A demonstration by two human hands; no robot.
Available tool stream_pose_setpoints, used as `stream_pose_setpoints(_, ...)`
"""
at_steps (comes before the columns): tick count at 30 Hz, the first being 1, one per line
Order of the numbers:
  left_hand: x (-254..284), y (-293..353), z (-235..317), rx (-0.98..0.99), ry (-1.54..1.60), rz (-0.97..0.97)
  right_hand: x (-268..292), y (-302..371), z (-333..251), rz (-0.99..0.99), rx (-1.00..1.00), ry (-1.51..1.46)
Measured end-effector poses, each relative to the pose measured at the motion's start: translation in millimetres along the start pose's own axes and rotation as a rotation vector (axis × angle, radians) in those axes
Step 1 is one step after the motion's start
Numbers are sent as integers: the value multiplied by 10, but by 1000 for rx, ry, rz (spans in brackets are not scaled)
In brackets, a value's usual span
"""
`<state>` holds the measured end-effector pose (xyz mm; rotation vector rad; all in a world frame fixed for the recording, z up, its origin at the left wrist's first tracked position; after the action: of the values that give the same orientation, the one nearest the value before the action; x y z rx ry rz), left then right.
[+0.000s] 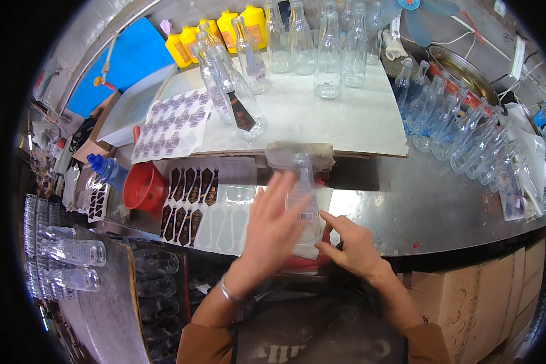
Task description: The person repeatedly picks clear plastic bottles, applies a printed label to each bottle using a small black tool, and places the labeled bottles on a nearby surface. The person handles bottles one at a time throughout the clip.
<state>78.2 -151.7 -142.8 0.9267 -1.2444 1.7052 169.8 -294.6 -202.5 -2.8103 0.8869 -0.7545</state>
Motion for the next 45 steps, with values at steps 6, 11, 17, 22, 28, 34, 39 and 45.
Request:
stream_pose_setpoints(6,-402,84,-344,152,259,8,94,-66,200,94,-276,-484)
stream_pose_setpoints(11,-439,113,-461,192,571,50,-19,-237,344,102,-331,-555)
stream_pose_setpoints(17,-480,89,-478,192,572,43,-142,-386,251,87,-332,-570)
stream_pose_setpoints(22,-525,116,-487,153,561,17,-166,-373,148,137,-311,-470)
stream_pose_setpoints(28,-516,128,-475,146,576,24,-167,-377,129,143,-287,-469)
stream_pose_setpoints(34,-502,117,-443,154,575,40,-203,-319,358,111,-317,-646)
stream_pose_setpoints(39,-498,119,-419,158,534,47,-18,-206,807,314,-537,-1047)
stream_pose_setpoints(45,-494,110,-398,166,537,52,46,-123,847,398,-498,-1269)
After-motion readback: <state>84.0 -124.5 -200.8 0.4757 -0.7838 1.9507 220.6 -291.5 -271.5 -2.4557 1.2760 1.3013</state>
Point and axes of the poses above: each hand's wrist, its own y-axis away from the middle knuckle, its own x-axis out of the back of the hand, z = x × y, the point moved 6 cm from there along -y, towards the middle knuckle, and after that the axes turned 13 degrees about -y, right-handed, at the moved point
